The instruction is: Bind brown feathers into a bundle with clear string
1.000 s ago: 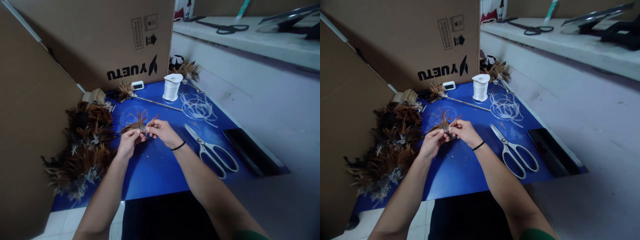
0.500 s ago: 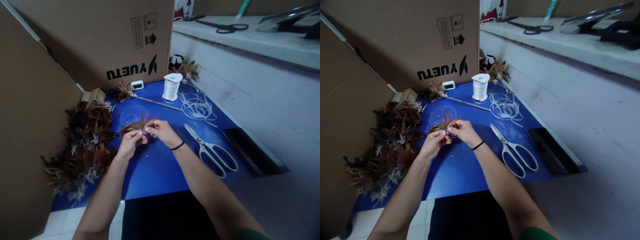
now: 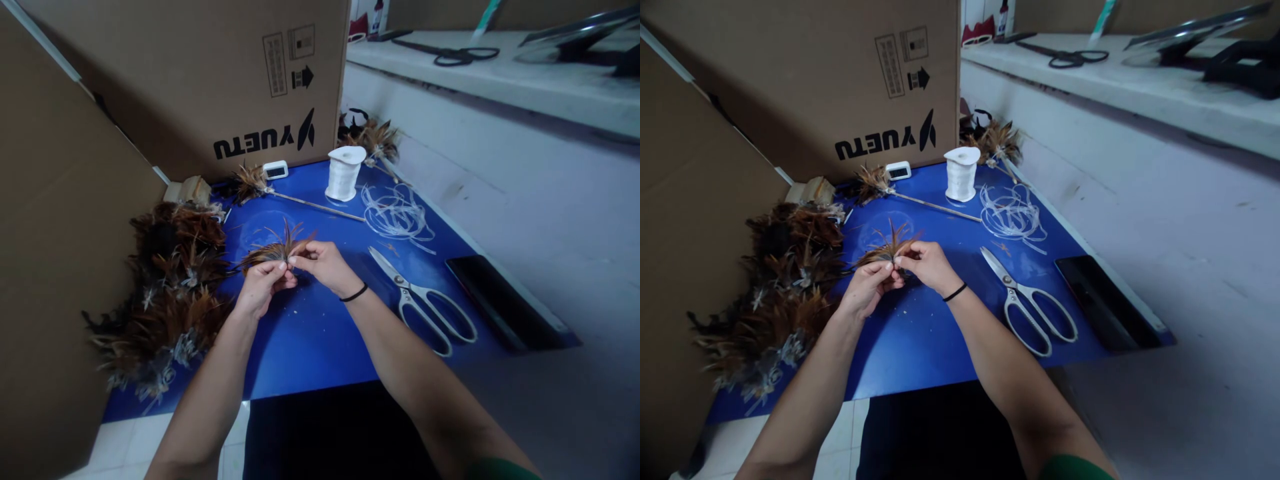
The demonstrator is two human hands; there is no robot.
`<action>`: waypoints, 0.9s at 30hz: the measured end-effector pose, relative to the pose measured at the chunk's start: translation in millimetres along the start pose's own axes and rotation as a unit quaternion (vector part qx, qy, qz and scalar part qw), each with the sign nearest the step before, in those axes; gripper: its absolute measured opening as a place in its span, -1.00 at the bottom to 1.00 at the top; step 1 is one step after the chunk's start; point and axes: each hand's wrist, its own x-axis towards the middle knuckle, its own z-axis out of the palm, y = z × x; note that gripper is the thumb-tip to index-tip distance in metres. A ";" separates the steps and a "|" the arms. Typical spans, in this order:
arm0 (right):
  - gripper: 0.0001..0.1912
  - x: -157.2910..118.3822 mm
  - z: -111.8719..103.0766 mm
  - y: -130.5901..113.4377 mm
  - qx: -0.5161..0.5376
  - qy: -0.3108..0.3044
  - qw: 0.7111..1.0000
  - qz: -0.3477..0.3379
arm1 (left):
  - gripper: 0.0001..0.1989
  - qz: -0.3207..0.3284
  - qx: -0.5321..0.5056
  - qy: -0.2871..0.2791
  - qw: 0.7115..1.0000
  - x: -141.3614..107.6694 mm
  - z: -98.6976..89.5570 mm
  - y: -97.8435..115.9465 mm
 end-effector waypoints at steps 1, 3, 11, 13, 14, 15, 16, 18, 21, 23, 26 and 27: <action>-0.90 0.0 0.0 0.9 -0.004 0.000 1.000 -0.003 | -0.74 0.000 0.001 0.001 1.000 0.0 0.0 0.1; -0.90 -0.2 0.5 2.3 -0.013 0.003 1.000 -0.007 | -0.74 0.001 0.002 0.001 1.000 0.0 -0.1 -0.1; -0.92 1.1 -3.2 4.0 -0.097 0.024 0.995 -0.018 | -0.80 0.058 -0.012 0.020 0.998 1.8 -3.4 0.7; -0.93 1.6 -7.5 5.7 -0.163 0.041 0.986 -0.016 | -0.82 0.081 -0.025 0.038 0.996 2.7 -4.9 2.6; -0.93 1.6 -9.5 6.8 -0.209 0.046 0.977 -0.012 | -0.82 0.091 -0.031 0.048 0.994 3.2 -5.7 3.5; -0.93 1.2 -11.0 7.9 -0.262 0.047 0.964 -0.008 | -0.82 0.100 -0.038 0.059 0.993 3.8 -6.5 4.5; -0.92 0.6 -11.8 9.0 -0.313 0.043 0.949 -0.004 | -0.82 0.108 -0.045 0.070 0.991 4.4 -7.2 5.3; -0.91 -1.2 -11.3 11.0 -0.390 0.014 0.921 0.000 | -0.82 0.123 -0.060 0.088 0.987 5.5 -8.6 6.8; -0.89 -4.1 -7.1 13.5 -0.454 -0.046 0.890 0.001 | -0.83 0.136 -0.079 0.105 0.982 6.6 -9.7 8.7; -0.89 -5.4 -4.4 14.4 -0.495 -0.064 0.867 0.006 | -0.83 0.137 -0.089 0.107 0.981 6.6 -9.9 10.1; -0.91 -6.3 -3.2 14.2 -0.527 -0.063 0.847 0.014 | -0.82 0.129 -0.098 0.109 0.981 6.1 -9.9 12.0; -0.92 -6.3 -3.2 13.5 -0.521 -0.058 0.851 0.011 | -0.81 0.125 -0.099 0.112 0.981 5.8 -10.0 12.5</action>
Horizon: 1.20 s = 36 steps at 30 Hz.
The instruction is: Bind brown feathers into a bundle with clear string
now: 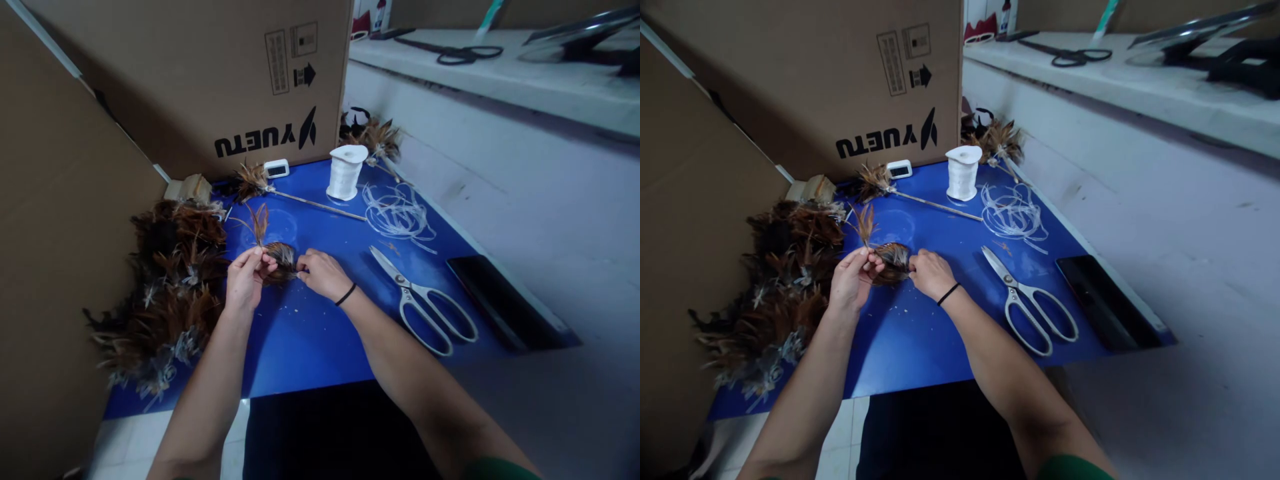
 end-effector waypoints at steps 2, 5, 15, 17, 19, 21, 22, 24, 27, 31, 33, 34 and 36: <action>-0.94 0.2 -1.5 -1.3 0.047 0.029 0.998 -0.014 | -0.79 -0.011 0.001 0.009 1.000 -0.3 -0.2 0.9; -0.87 1.2 -1.7 -6.2 0.165 0.087 0.981 -0.059 | -0.77 -0.042 0.009 0.000 0.999 -1.6 -0.4 1.3; -0.78 9.3 18.1 -11.1 0.442 0.037 0.893 -0.076 | -0.80 -0.105 0.044 -0.108 0.988 -8.0 1.4 -0.7; -0.82 9.6 16.0 -8.1 0.433 0.043 0.899 -0.054 | -0.81 -0.104 0.039 -0.103 0.988 -7.2 0.8 -0.5; -0.80 9.0 12.0 -5.6 0.423 0.049 0.904 -0.043 | -0.80 -0.102 0.035 -0.092 0.990 -5.9 0.0 -0.4; -0.79 8.2 7.6 -4.2 0.416 0.059 0.906 -0.046 | -0.80 -0.096 0.032 -0.074 0.992 -4.6 -0.7 -0.2; -0.79 7.8 5.6 -3.7 0.413 0.066 0.907 -0.048 | -0.80 -0.093 0.030 -0.065 0.993 -4.1 -1.0 -0.2; -0.81 7.3 2.3 -3.3 0.411 0.080 0.907 -0.048 | -0.79 -0.085 0.027 -0.047 0.995 -3.0 -1.4 -0.1; -0.82 6.8 -2.1 -3.1 0.405 0.096 0.908 -0.042 | -0.78 -0.077 0.029 -0.029 0.996 -2.1 -1.4 -0.4; -0.83 4.3 -9.8 -4.0 0.329 0.137 0.932 -0.067 | -0.78 -0.055 0.044 -0.020 0.997 -2.4 -0.7 -1.6; -0.82 1.9 -14.0 -5.3 0.260 0.160 0.948 -0.093 | -0.77 -0.039 0.061 -0.017 0.997 -2.7 -0.3 -2.7; -0.81 0.5 -15.7 -6.1 0.227 0.168 0.953 -0.105 | -0.77 -0.031 0.070 -0.014 0.997 -2.8 -0.2 -3.3; -0.79 -1.8 -17.6 -7.9 0.174 0.175 0.961 -0.128 | -0.76 -0.013 0.089 -0.008 0.996 -2.9 0.0 -4.5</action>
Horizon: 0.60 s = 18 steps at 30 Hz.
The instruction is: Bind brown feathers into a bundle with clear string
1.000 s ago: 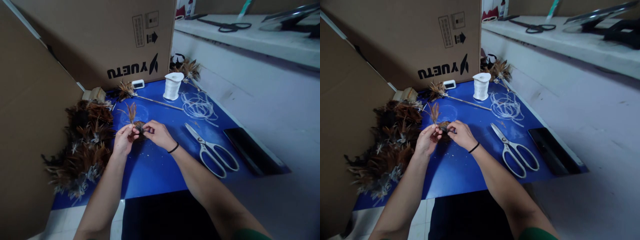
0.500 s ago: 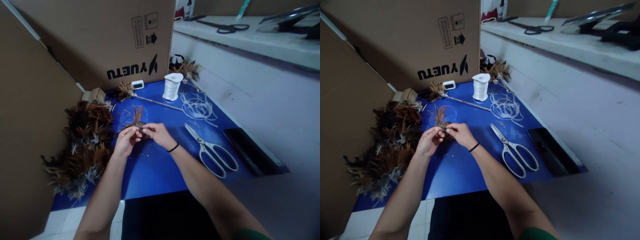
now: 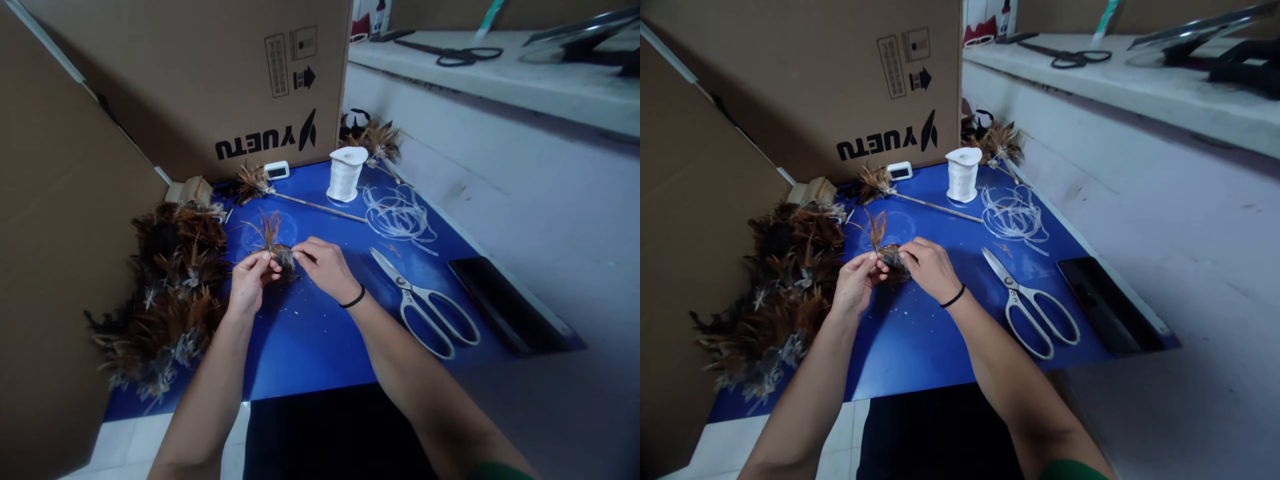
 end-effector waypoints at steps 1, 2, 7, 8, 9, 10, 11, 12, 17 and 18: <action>-0.78 -0.6 -0.2 -1.2 -0.018 -0.004 1.000 -0.013 | -0.75 0.010 0.008 0.004 1.000 0.1 0.2 -0.7; -0.77 -1.2 0.0 -2.3 -0.033 -0.008 0.999 -0.023 | -0.75 0.021 0.017 0.009 1.000 0.2 0.3 -1.3; -0.80 -2.6 1.6 -6.5 -0.072 -0.021 0.997 -0.032 | -0.77 0.100 0.084 0.036 0.991 0.1 1.4 -5.3; -0.81 -2.6 1.7 -7.1 -0.075 -0.021 0.997 -0.030 | -0.78 0.114 0.100 0.037 0.988 -0.3 1.8 -6.1; -0.82 -2.6 1.7 -7.6 -0.076 -0.020 0.996 -0.029 | -0.79 0.126 0.114 0.038 0.985 -0.9 2.1 -6.7; -0.82 -2.6 1.8 -8.0 -0.077 -0.018 0.996 -0.027 | -0.80 0.135 0.128 0.039 0.982 -1.7 2.6 -7.3; -0.82 -2.6 2.0 -8.2 -0.077 -0.017 0.997 -0.026 | -0.80 0.143 0.141 0.040 0.979 -2.5 3.0 -7.6; -0.83 -2.7 2.2 -8.3 -0.076 -0.016 0.997 -0.025 | -0.81 0.149 0.152 0.041 0.976 -3.4 3.5 -7.8; -0.84 -3.3 3.0 -8.8 -0.069 -0.010 0.997 -0.020 | -0.82 0.157 0.177 0.038 0.971 -5.8 4.7 -7.3; -0.84 -3.4 2.8 -9.0 -0.067 -0.009 0.998 -0.019 | -0.83 0.157 0.178 0.037 0.971 -5.7 4.5 -7.3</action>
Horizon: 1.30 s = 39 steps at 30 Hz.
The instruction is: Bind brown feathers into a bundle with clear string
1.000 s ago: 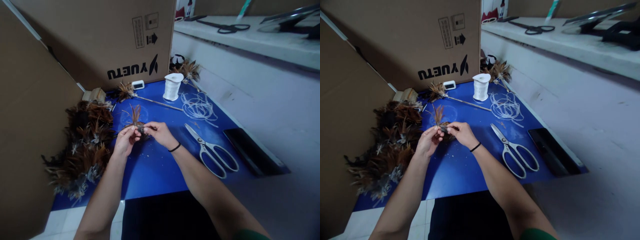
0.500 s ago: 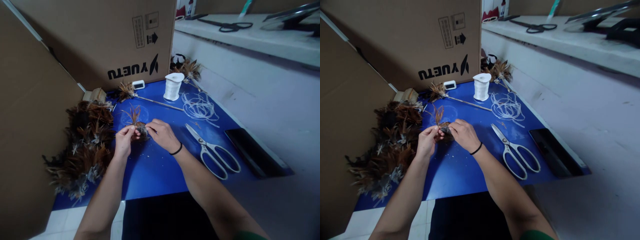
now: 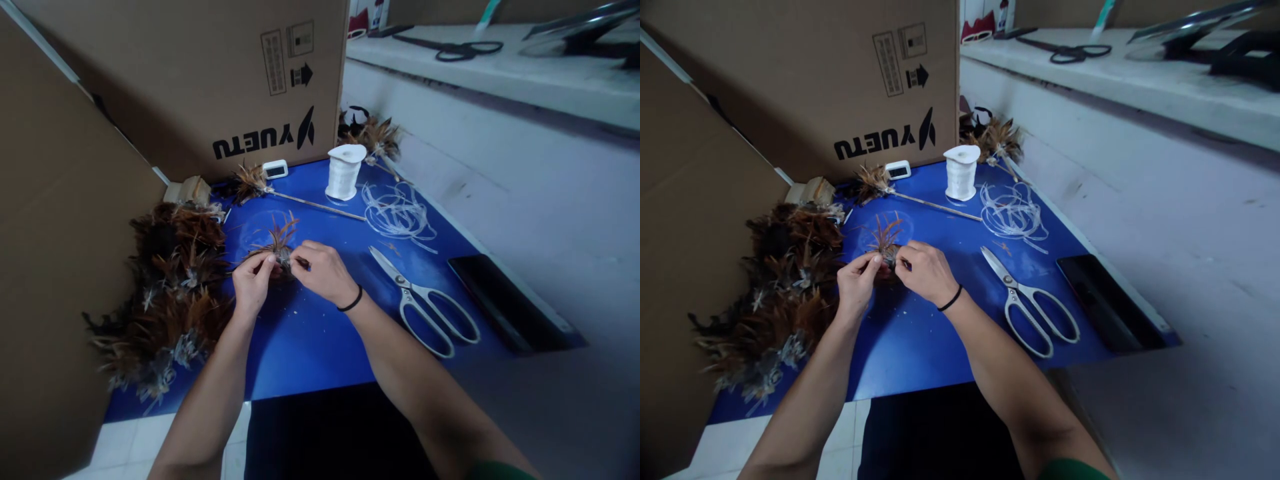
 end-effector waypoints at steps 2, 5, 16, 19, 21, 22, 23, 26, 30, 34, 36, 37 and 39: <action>-0.84 -0.1 -0.7 -0.6 0.002 -0.002 1.000 0.002 | -0.82 0.002 0.003 -0.001 1.000 0.2 -0.5 -0.8; -0.85 0.0 -1.7 -1.2 -0.001 -0.003 1.000 0.004 | -0.81 0.007 0.014 -0.008 1.000 0.3 -1.4 -2.6; -0.84 0.1 -1.9 -1.3 0.004 -0.010 1.000 0.003 | -0.80 0.036 0.057 -0.028 0.997 -0.1 -2.9 -3.0; -0.84 0.4 -2.6 -1.5 0.010 -0.007 1.000 0.004 | -0.81 0.046 0.078 -0.032 0.995 0.3 -3.8 -4.1; -0.84 0.7 -3.3 -1.7 0.013 -0.009 1.000 0.000 | -0.80 0.050 0.088 -0.035 0.994 0.7 -4.3 -4.9; -0.84 0.9 -3.6 -1.8 0.013 -0.010 1.000 -0.002 | -0.80 0.052 0.092 -0.037 0.994 0.9 -4.5 -5.2; -0.84 1.0 -3.9 -1.8 0.013 -0.010 1.000 -0.004 | -0.80 0.053 0.095 -0.039 0.993 1.1 -4.6 -5.4; -0.84 1.2 -4.3 -1.7 0.009 -0.004 1.000 -0.005 | -0.78 0.056 0.096 -0.047 0.993 1.4 -4.4 -5.5; -0.85 0.9 -3.6 -0.7 0.008 -0.002 1.000 0.000 | -0.79 0.057 0.101 -0.053 0.992 1.1 -3.7 -5.4; -0.86 1.0 -2.7 0.2 0.009 -0.004 1.000 0.003 | -0.79 0.055 0.105 -0.056 0.991 0.8 -3.4 -5.2; -0.85 1.0 -2.7 0.2 0.013 -0.005 1.000 0.003 | -0.79 0.054 0.105 -0.060 0.991 0.7 -3.3 -5.2; -0.86 1.0 -2.8 0.0 0.016 -0.005 1.000 0.004 | -0.80 0.052 0.103 -0.064 0.991 0.7 -3.2 -5.3; -0.87 0.9 -2.9 -0.3 0.024 -0.002 1.000 0.008 | -0.79 0.042 0.090 -0.076 0.992 0.6 -2.7 -5.9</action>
